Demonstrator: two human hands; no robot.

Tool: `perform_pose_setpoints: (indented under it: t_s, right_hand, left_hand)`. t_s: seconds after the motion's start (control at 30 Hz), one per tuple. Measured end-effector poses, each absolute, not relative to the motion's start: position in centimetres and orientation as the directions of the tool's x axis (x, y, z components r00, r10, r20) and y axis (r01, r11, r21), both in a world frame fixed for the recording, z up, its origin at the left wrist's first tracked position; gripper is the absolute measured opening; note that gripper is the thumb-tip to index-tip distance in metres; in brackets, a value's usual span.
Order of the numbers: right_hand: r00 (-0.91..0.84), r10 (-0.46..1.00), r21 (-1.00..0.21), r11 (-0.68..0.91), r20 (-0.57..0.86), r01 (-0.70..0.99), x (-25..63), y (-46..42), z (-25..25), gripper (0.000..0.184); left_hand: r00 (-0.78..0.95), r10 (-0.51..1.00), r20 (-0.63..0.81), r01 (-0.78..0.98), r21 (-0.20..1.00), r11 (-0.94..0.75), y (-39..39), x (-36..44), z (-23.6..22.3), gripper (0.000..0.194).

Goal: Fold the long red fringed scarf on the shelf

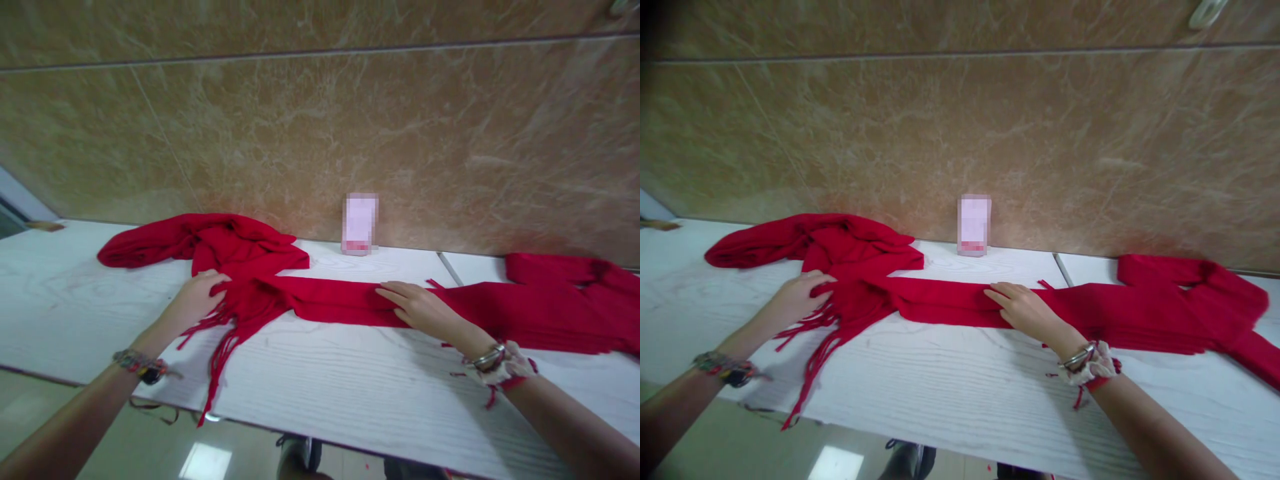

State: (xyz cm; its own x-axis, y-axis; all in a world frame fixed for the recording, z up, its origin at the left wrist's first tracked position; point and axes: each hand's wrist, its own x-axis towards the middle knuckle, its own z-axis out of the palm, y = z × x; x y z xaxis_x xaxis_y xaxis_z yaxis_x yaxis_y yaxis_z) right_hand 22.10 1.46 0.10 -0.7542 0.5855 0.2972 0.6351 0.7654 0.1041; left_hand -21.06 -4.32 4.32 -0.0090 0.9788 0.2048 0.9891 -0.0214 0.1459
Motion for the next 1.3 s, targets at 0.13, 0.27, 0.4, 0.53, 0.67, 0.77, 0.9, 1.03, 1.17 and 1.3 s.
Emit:
perform_pose_setpoints:
  t_s: [0.13, 0.27, 0.4, 0.53, 0.67, 0.77, 0.9, 1.03, 1.17, 1.3]
  right_hand:
    - [-0.775, 0.560, 0.074, 0.795, 0.292, 0.602, 19.4, 1.7, -0.2, 0.045]
    - [-0.742, 0.588, -0.028, 0.789, 0.323, 0.613, 19.5, 2.0, -1.3, 0.044]
    - [-0.719, 0.606, -0.118, 0.786, 0.341, 0.607, 20.1, 2.1, -2.1, 0.045]
    - [-0.705, 0.618, -0.170, 0.781, 0.347, 0.601, 20.3, 2.2, -2.3, 0.044]
    - [-0.723, 0.603, -0.153, 0.793, 0.337, 0.590, 20.3, 2.2, -2.2, 0.044]
    - [-0.747, 0.578, -0.107, 0.809, 0.329, 0.578, 20.4, 2.1, -2.1, 0.043]
    - [-0.782, 0.519, -0.038, 0.841, 0.345, 0.540, 20.2, 1.8, -2.0, 0.044]
    - [-0.793, 0.490, -0.003, 0.851, 0.361, 0.524, 20.1, 1.7, -2.0, 0.041]
    - [-0.802, 0.488, 0.011, 0.852, 0.346, 0.523, 20.1, 1.8, -1.9, 0.039]
    - [-0.801, 0.492, 0.004, 0.852, 0.341, 0.524, 20.1, 1.8, -1.9, 0.039]
  left_hand:
    - [-0.080, 0.937, 0.340, 0.978, 0.210, 0.007, -4.3, -22.2, 5.5, 0.023]
    - [-0.028, 0.945, 0.325, 0.950, 0.302, -0.076, -3.9, -22.1, 3.5, 0.034]
    - [0.033, 0.972, 0.234, 0.964, 0.249, -0.092, -3.7, -21.7, 2.0, 0.047]
    - [0.032, 0.977, 0.212, 0.992, 0.112, -0.056, -4.1, -22.9, 3.6, 0.037]
    - [-0.056, 0.956, 0.286, 0.997, 0.067, 0.038, -4.9, -24.3, 4.6, 0.035]
    - [-0.025, 0.929, 0.370, 0.999, 0.031, 0.014, -5.9, -24.0, 4.0, 0.038]
    - [0.377, 0.849, 0.369, 0.925, -0.105, -0.365, -7.2, -22.6, 3.4, 0.028]
    - [0.563, 0.795, 0.224, 0.826, -0.178, -0.535, -7.5, -22.8, 3.2, 0.031]
    - [0.521, 0.832, 0.192, 0.851, -0.196, -0.488, -7.2, -23.5, 2.8, 0.031]
    - [0.481, 0.864, 0.146, 0.870, -0.198, -0.451, -7.2, -23.4, 3.1, 0.030]
